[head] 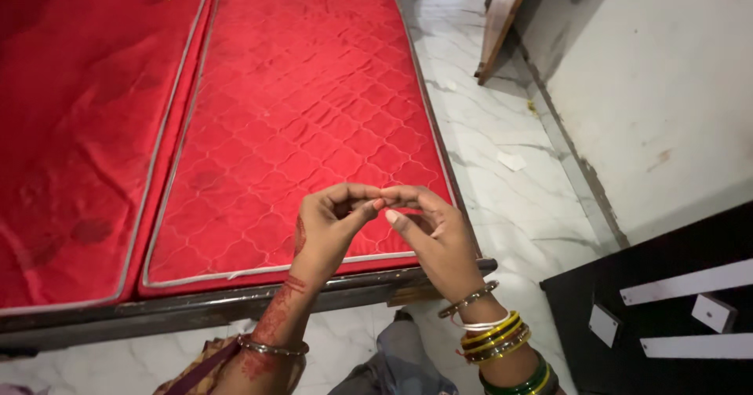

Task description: The person folds a patterned maroon and gold bedsheet and a brown towel on a red mattress. The person then wipes the mattress surface with a white tissue and lifts the mattress to show its underside.

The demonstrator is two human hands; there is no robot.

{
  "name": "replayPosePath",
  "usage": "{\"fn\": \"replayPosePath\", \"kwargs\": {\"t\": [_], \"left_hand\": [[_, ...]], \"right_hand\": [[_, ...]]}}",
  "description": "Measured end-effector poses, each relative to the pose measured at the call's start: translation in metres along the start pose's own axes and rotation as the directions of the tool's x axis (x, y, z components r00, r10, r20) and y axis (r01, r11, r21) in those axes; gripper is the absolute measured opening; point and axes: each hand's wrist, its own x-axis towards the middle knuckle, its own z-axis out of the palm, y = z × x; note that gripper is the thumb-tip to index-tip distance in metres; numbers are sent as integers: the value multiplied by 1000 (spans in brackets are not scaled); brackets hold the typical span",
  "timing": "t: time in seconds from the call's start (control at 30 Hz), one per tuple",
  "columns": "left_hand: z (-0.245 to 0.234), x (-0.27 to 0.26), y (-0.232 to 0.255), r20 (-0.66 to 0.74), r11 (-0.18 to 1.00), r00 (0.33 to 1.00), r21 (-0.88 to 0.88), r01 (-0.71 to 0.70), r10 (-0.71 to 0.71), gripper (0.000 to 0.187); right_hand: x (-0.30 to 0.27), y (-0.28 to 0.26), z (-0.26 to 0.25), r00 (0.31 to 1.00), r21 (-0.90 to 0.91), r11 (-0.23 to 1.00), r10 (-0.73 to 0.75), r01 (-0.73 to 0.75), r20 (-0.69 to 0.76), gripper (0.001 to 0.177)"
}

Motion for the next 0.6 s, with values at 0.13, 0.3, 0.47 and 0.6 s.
{"fn": "replayPosePath", "kwargs": {"t": [0.13,0.3,0.47,0.6], "left_hand": [[24,25,-3,-22,999,1000,52,13,-11,16],[82,56,-17,16,999,1000,27,-27,27,18],[170,79,-37,37,999,999,22,-35,34,18],[231,98,-49,42,995,999,102,-4,0,17]], "right_hand": [[12,1,-26,999,37,999,-26,27,-29,25],[22,7,-91,994,28,994,-104,105,-35,25],[22,10,-178,995,-26,998,-60,58,-75,25],[25,8,-247,993,-31,999,-22,18,-117,26]]}}
